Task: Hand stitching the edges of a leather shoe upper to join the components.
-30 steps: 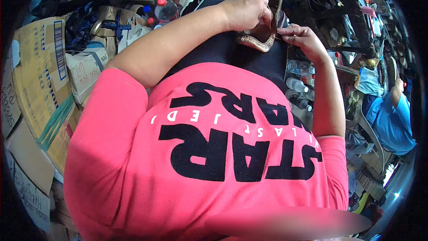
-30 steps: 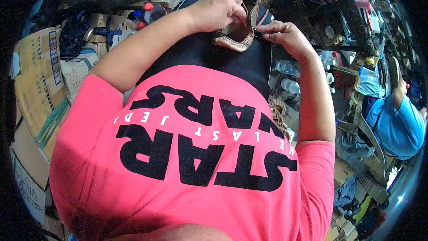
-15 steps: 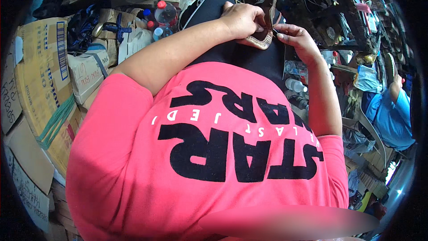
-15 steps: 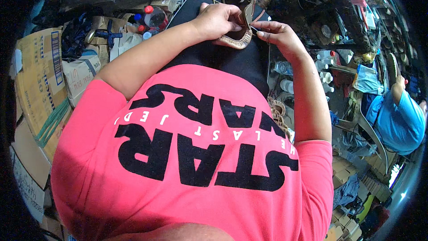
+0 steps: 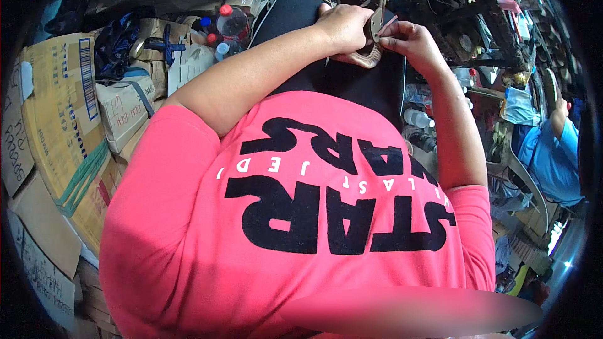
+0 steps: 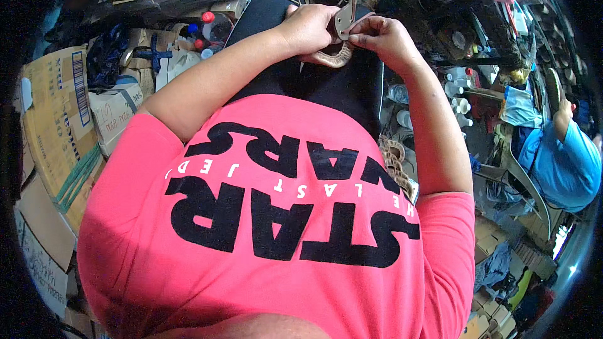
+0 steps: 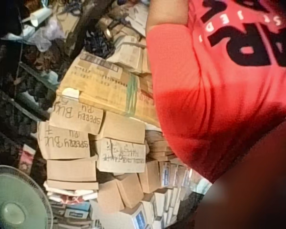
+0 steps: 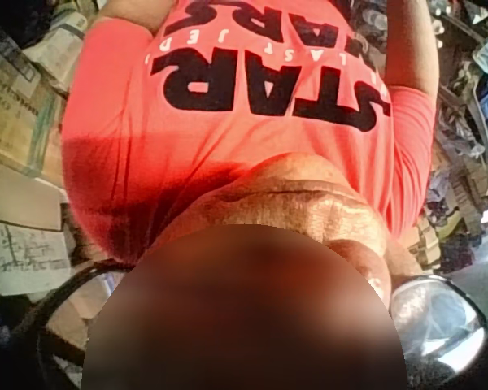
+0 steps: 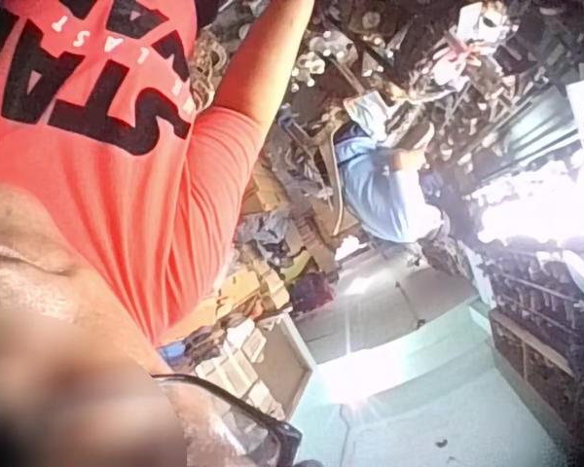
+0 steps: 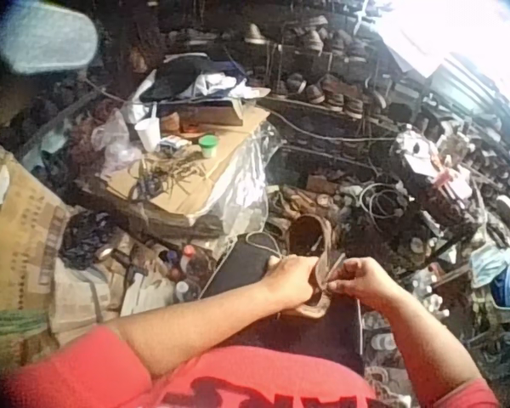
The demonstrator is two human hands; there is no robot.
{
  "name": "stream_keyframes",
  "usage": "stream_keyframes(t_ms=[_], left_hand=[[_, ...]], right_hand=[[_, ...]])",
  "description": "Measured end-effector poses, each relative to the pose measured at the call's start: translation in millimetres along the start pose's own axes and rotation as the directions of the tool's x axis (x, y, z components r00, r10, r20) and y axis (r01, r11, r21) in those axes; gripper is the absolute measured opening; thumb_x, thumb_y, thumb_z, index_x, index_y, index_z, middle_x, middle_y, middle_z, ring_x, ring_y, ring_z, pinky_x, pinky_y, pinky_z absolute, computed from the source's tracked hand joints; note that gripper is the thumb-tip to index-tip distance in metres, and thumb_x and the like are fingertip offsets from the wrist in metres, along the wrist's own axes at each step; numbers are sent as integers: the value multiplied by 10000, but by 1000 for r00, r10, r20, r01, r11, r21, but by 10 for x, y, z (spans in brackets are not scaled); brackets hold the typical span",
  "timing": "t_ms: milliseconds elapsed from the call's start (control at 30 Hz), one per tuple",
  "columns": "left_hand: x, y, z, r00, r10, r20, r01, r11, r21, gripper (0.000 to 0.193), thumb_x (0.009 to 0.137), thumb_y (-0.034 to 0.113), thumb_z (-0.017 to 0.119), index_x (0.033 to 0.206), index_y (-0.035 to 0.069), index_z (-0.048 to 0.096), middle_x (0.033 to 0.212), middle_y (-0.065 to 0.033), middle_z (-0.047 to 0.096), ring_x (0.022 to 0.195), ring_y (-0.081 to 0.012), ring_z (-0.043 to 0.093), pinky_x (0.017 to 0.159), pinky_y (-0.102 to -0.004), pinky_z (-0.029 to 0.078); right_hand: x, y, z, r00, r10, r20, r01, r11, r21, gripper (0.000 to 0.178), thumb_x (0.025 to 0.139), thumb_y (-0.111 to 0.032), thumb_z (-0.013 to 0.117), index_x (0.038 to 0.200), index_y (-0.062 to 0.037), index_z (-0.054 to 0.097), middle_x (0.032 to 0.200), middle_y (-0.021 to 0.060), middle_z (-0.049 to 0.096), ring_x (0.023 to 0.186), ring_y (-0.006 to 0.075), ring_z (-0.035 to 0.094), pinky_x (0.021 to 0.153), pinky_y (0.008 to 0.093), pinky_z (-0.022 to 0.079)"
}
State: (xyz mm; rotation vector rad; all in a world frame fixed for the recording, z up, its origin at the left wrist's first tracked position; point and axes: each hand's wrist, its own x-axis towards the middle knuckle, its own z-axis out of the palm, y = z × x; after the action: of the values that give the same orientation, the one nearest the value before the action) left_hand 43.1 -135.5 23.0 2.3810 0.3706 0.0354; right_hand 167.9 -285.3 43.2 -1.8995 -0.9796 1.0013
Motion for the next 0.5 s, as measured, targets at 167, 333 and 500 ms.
stream_keyframes(t_ms=[167,333,500], left_hand=[[-39,-10,-193,992,99,73,-107,988,115,205,725,253,670,927,217,687,889,-82,679,918,-291,627,785,-450,420],[-116,-123,-247,978,203,41,-207,958,200,131,764,220,627,878,199,689,828,-53,668,898,-275,596,823,-453,377],[-244,-119,-278,986,153,65,-162,973,167,134,798,199,597,904,142,657,878,-76,666,923,-287,581,817,-433,399]], right_hand=[[5,-64,40,997,-47,68,47,999,13,76,794,-65,692,825,-15,644,792,-21,629,770,60,560,741,222,453],[46,14,-108,991,-7,135,-11,992,130,91,789,-89,707,784,-54,624,755,-36,613,726,49,538,708,216,428],[-63,224,-235,996,76,44,-84,973,213,125,790,-122,717,842,-52,629,825,-37,606,805,51,534,761,216,416]])
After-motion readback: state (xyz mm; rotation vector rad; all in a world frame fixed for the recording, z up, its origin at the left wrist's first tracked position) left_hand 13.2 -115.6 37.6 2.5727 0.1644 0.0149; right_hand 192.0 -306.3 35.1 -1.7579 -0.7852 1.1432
